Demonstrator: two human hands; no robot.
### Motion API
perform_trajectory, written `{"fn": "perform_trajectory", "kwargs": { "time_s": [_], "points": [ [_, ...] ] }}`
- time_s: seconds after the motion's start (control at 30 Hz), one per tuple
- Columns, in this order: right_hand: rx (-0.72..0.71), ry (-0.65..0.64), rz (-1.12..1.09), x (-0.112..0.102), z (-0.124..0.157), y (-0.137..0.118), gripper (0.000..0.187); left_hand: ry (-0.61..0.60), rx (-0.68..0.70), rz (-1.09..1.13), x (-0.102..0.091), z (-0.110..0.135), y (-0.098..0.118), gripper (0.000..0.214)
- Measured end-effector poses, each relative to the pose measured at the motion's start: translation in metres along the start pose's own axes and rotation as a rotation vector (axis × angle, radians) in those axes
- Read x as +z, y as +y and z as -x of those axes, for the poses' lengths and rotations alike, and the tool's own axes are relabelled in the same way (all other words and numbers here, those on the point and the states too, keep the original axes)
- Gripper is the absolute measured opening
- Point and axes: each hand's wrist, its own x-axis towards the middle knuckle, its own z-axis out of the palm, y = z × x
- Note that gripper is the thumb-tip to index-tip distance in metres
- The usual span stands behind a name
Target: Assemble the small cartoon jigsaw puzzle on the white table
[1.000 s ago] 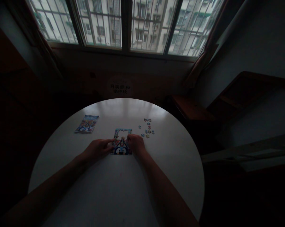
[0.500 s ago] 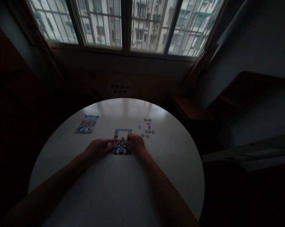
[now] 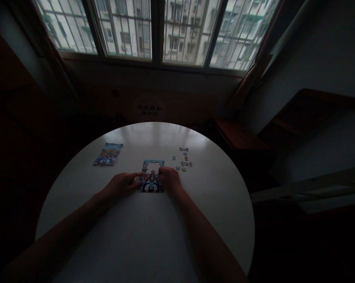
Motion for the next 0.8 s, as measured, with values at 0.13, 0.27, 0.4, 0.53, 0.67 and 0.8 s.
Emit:
{"fn": "perform_trajectory", "kwargs": {
  "time_s": [0.13,0.27,0.4,0.53,0.67,0.8],
  "points": [
    [0.005,-0.003,0.002,0.0013,-0.0004,0.0002,0.026,-0.009,-0.003,-0.011,0.0001,-0.0001,0.0004,0.045],
    [0.005,0.007,0.001,0.0029,-0.0006,0.0007,0.026,-0.001,-0.011,-0.011,0.0004,0.0001,0.0010,0.045],
    [0.007,-0.001,0.007,0.0023,-0.0004,0.0001,0.026,0.014,-0.012,-0.012,0.0026,-0.0005,0.0005,0.046],
    [0.006,-0.002,0.000,0.0014,-0.0004,-0.0001,0.026,0.011,-0.032,-0.006,0.0036,-0.0011,0.0004,0.046],
    [0.005,0.001,-0.012,0.0003,0.0000,-0.0003,0.026,0.014,-0.019,-0.004,0.0022,-0.0004,0.0008,0.046],
    [0.007,-0.013,-0.019,-0.0019,0.0005,-0.0020,0.027,0.017,0.012,0.008,0.0012,0.0004,0.0002,0.044]
  ]
}}
